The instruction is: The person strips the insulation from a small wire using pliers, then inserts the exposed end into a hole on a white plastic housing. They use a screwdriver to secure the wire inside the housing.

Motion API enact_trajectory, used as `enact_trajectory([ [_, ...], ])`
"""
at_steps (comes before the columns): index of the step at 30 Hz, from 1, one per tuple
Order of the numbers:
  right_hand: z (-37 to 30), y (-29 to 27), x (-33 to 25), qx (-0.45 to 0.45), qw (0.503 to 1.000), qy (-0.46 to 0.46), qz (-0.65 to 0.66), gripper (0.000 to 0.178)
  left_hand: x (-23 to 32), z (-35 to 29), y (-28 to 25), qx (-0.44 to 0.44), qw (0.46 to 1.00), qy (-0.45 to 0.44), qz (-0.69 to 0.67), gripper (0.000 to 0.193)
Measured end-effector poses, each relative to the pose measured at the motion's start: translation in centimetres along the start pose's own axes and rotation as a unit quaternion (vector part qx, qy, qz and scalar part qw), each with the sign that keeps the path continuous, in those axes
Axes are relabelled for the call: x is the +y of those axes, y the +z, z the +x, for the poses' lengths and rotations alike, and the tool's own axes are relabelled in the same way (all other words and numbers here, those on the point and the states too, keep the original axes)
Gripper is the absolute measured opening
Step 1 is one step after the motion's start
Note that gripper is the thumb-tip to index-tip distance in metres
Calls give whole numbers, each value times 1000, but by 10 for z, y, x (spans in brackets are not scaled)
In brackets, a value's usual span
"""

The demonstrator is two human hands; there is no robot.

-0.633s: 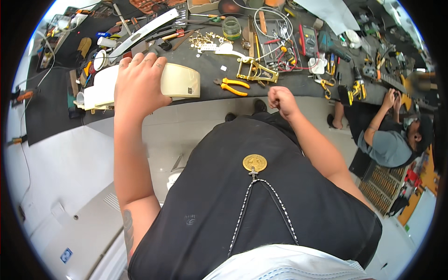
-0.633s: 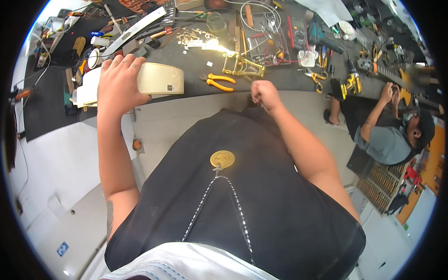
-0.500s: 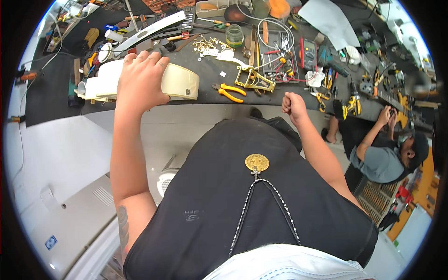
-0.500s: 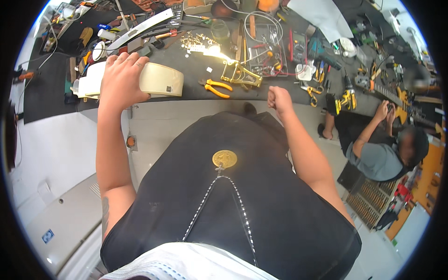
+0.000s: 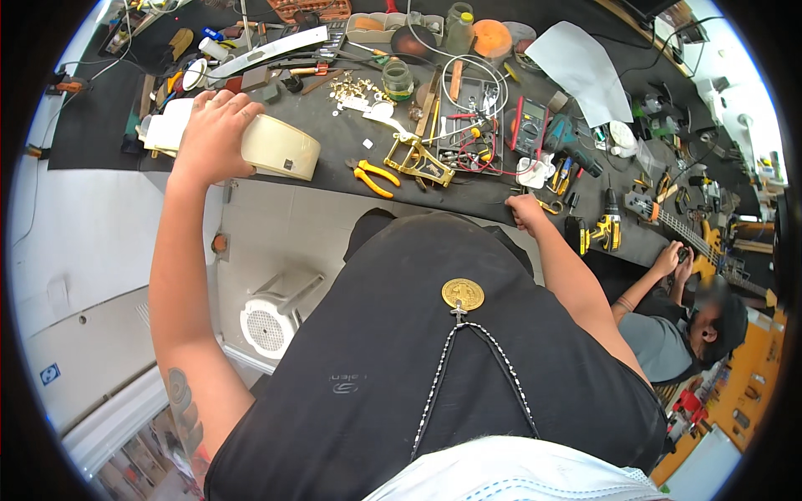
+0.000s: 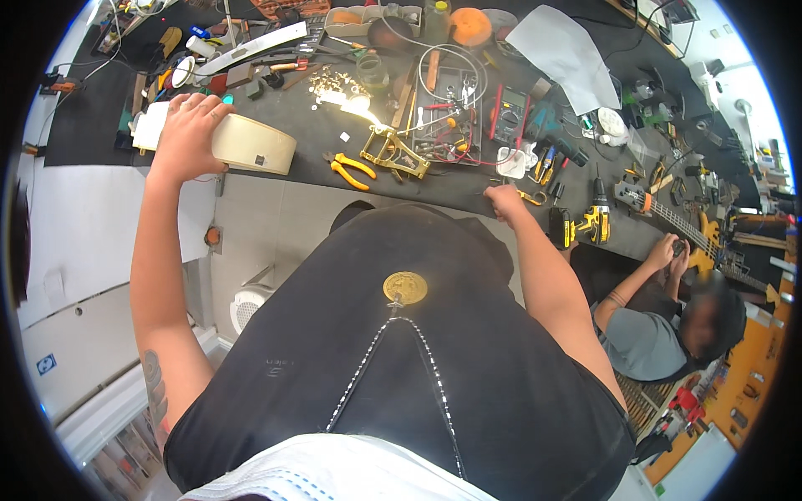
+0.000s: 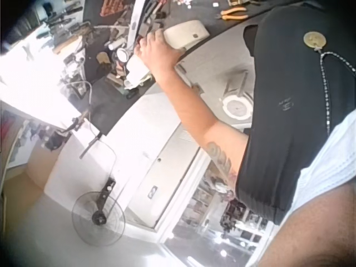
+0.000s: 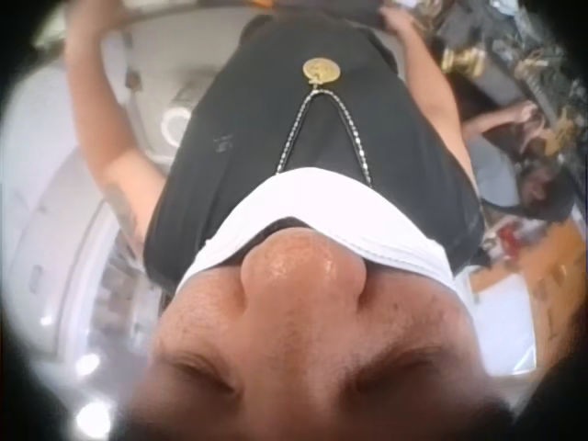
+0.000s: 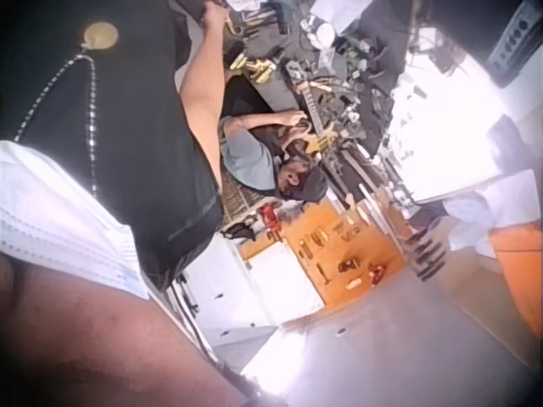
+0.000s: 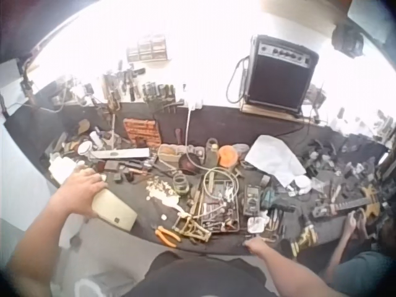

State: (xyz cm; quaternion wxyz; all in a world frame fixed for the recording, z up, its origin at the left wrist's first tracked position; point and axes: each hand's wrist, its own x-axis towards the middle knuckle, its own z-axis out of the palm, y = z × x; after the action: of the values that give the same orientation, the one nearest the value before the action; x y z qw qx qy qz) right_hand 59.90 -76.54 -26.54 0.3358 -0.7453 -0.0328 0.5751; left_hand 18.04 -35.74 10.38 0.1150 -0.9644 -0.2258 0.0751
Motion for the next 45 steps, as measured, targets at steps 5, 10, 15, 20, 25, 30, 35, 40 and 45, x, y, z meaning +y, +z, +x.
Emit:
enact_trajectory([
  [5, 11, -4, 5, 4, 998, -53, -37, 30, -1, 1, 8, 1, 1000, -4, 8, 78],
  [10, 39, -9, 44, 119, 954, -213, -174, 43, 6, 1, 3, -14, 1000, -13, 20, 78],
  [15, 38, -8, 43, 110, 956, -211, -171, 44, 5, 2, 8, -16, 999, -12, 36, 81],
  [20, 42, -10, 49, 117, 940, -266, -179, 42, 6, 1, 9, -10, 1000, -14, 26, 79],
  [25, 39, -10, 44, 105, 944, -256, -178, 45, 12, 3, 2, -23, 999, -27, 27, 78],
  [30, 40, -11, 46, 120, 938, -257, -201, 46, 5, 1, 6, 0, 1000, -3, 12, 78],
  [35, 48, -11, 49, 122, 935, -262, -204, 45, 2, 0, 5, 1, 999, 0, 37, 76],
  [40, 37, -8, 43, 113, 960, -199, -159, 42, -1, 0, 8, -18, 999, -5, 37, 77],
  [45, 35, -3, 26, 150, 857, -311, -382, 43, -7, -1, 14, 19, 999, 15, 21, 74],
])
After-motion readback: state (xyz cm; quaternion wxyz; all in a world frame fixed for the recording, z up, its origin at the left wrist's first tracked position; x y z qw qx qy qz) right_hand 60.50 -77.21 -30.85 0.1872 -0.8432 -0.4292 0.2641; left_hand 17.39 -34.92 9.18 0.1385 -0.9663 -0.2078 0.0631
